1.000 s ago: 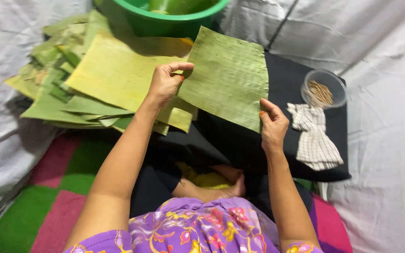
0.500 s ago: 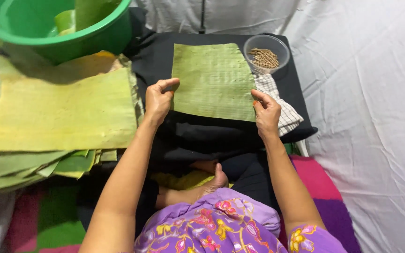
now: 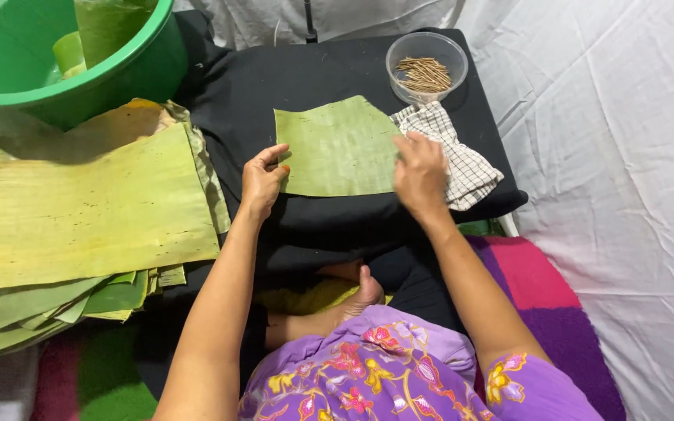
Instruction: Cleaning banana leaves with a cloth and folding them into cone shapes for food packaging.
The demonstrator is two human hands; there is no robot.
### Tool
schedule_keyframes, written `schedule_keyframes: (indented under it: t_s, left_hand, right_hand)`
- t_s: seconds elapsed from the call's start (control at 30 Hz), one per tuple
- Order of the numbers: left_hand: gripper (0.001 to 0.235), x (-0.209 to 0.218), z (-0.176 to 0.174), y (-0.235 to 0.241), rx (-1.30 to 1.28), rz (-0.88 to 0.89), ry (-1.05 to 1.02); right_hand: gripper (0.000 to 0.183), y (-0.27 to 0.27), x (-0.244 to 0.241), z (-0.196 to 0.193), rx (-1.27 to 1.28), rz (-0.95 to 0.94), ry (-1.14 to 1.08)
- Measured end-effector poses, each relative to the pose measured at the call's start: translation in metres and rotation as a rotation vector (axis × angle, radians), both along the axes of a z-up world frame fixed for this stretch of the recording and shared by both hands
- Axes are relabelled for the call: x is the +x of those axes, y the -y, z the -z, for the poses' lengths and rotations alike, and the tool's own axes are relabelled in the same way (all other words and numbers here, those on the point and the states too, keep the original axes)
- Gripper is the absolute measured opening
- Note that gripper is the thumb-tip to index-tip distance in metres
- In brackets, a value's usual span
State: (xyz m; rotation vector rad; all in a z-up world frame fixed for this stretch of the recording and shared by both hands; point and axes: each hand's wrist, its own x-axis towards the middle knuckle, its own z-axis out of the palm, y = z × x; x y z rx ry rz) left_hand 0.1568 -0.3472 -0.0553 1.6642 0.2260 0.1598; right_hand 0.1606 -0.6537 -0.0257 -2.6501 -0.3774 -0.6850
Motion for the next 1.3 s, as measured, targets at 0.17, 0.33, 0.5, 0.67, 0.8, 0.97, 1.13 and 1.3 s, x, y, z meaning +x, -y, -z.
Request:
schedule_keyframes:
  t_s: [0.17,0.33,0.5,0.67,0.8,0.97,1.13,1.3]
  left_hand:
    - [0.044,-0.004,0.007,-0.006,-0.034,-0.021,-0.015]
    - [0.041,-0.008,0.009,-0.012,-0.041,-0.019,0.035]
    - [0.047,-0.005,0.011,-0.014,0.000,-0.022,0.148]
    - [0.032,-0.005,0.012,-0.008,0.127,-0.104,0.172]
    - [0.027,-0.002,0.013,-0.008,0.161,-0.108,0.133]
    - [0.025,0.012,0.041,-0.011,0.271,-0.100,0.130]
    - [0.024,0.010,0.041,-0.009,0.363,-0.097,0.137]
    - [0.024,0.006,0.038,-0.006,0.365,-0.098,0.143]
  right_hand:
    - [0.033,-0.026,0.007,0.036,-0.154,-0.085,-0.069]
    - [0.033,0.013,0.018,0.001,-0.071,0.011,-0.020]
    - [0.058,0.078,0.062,0.039,-0.170,0.193,-0.343]
    - [0.051,0.099,0.064,0.000,-0.134,0.158,-0.072]
    - [0.058,0.040,0.047,-0.061,0.106,-0.082,0.227]
    - [0.057,-0.105,0.056,0.005,0.077,-0.182,0.180]
    - [0.060,-0.150,0.037,0.053,-0.095,-0.275,-0.247]
    - [0.051,-0.091,0.057,0.062,-0.166,-0.061,-0.217]
